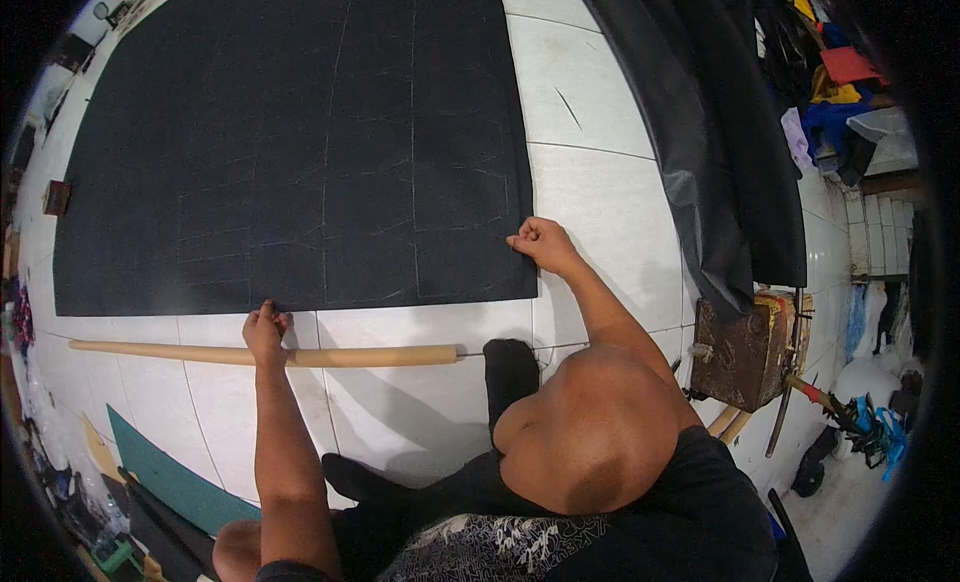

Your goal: The person marks lines on a large sheet of black fabric using a ruler and a white marking tool.

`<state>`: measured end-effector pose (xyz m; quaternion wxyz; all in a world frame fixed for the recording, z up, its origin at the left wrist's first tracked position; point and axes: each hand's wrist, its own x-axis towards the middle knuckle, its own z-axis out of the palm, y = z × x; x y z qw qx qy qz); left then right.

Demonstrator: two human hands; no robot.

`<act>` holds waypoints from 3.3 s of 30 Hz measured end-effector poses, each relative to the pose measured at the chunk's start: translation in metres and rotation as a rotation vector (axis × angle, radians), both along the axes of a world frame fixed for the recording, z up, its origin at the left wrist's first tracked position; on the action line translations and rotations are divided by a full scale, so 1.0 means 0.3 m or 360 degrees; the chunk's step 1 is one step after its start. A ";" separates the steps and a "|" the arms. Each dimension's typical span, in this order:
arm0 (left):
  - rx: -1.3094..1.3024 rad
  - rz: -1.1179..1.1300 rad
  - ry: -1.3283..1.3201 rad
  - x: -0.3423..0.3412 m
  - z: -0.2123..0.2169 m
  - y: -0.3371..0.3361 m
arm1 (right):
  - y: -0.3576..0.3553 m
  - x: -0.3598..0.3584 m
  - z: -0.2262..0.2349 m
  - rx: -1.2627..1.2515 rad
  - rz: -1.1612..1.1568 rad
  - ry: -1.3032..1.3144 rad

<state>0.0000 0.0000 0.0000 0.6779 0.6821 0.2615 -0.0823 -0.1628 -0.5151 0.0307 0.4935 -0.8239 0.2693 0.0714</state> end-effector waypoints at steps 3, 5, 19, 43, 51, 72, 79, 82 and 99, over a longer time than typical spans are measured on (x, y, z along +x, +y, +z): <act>0.0028 0.0018 -0.0004 -0.033 0.006 -0.021 | -0.010 -0.008 -0.014 -0.0102 0.0015 -0.0004; 0.0228 -0.0067 -0.0004 -0.008 0.018 -0.016 | -0.017 -0.009 -0.013 -0.0007 0.0000 -0.0047; 0.0067 0.0418 0.0012 0.079 -0.033 0.090 | -0.068 0.099 0.094 0.0056 0.0147 0.0412; 0.0380 0.0511 0.0171 0.034 0.089 -0.006 | -0.342 0.603 -0.113 0.0024 -0.0328 -0.0228; 0.0514 0.0524 0.0173 0.054 0.038 -0.009 | -0.412 0.616 -0.200 -0.0082 -0.0269 -0.0365; 0.0680 0.0363 0.0266 0.073 0.093 -0.015 | -0.368 0.575 -0.213 -0.0017 -0.0462 -0.0382; 0.2019 -0.1167 -0.0055 0.033 -0.067 0.145 | -0.331 0.582 -0.068 -0.0134 -0.0187 -0.0142; 0.0469 0.0083 0.0192 0.065 0.030 0.043 | -0.356 0.588 -0.012 -0.0072 -0.0216 -0.0038; 0.0150 0.0225 0.0063 0.062 0.029 0.064 | -0.296 0.544 -0.022 -0.0306 -0.0381 -0.0140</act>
